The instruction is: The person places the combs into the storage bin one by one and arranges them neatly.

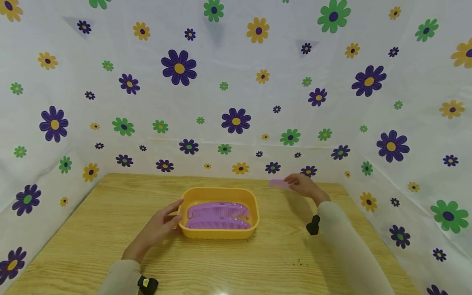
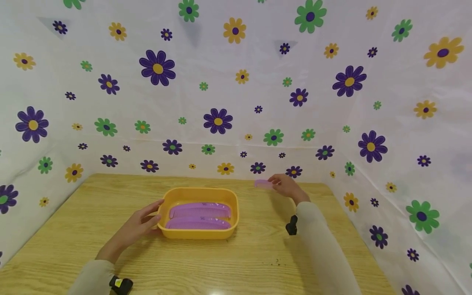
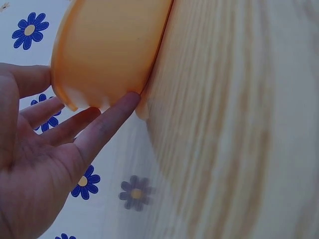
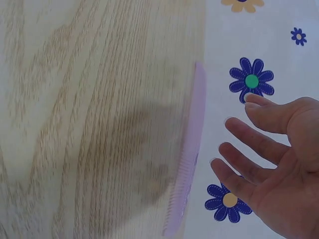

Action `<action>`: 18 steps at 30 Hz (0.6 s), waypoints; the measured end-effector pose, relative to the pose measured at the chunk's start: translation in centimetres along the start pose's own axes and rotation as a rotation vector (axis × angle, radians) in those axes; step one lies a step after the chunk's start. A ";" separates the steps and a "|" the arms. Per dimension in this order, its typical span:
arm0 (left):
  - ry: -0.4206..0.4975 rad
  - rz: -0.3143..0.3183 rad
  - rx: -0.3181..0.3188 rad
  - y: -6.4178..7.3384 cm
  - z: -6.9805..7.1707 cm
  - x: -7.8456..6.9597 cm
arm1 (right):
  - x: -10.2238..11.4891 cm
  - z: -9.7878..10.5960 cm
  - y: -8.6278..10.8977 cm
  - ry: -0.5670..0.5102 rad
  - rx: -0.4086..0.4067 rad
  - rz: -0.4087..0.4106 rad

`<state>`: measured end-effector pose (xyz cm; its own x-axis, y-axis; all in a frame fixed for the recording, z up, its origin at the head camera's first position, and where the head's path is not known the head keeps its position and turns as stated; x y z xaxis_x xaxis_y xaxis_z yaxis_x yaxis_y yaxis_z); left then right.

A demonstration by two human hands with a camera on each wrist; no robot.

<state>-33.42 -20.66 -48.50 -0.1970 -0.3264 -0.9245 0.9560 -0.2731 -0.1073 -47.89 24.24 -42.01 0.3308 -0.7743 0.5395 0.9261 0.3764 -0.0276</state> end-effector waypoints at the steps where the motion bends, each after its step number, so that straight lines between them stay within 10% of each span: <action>1: -0.001 0.006 -0.008 0.0 0.1 0.1 | -0.2 0.1 0.0 0.000 0.000 -0.003; 18: 0.004 -0.001 0.004 0.1 0.1 -0.1 | -4.3 -0.4 -1.1 0.031 0.015 -0.167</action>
<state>-33.32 -20.73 -48.36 -0.1967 -0.3223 -0.9260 0.9550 -0.2768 -0.1065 -50.23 26.96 -44.67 0.1782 -0.8421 0.5091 0.9658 0.2487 0.0734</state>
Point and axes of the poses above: each hand's wrist, its own y-axis away from the middle knuckle, its own z-axis out of the back of the hand, x = y × z, the point moved 7 cm from there along -y, towards the middle knuckle, and after that the axes turned 4 degrees about -z, right-handed, at the moved point
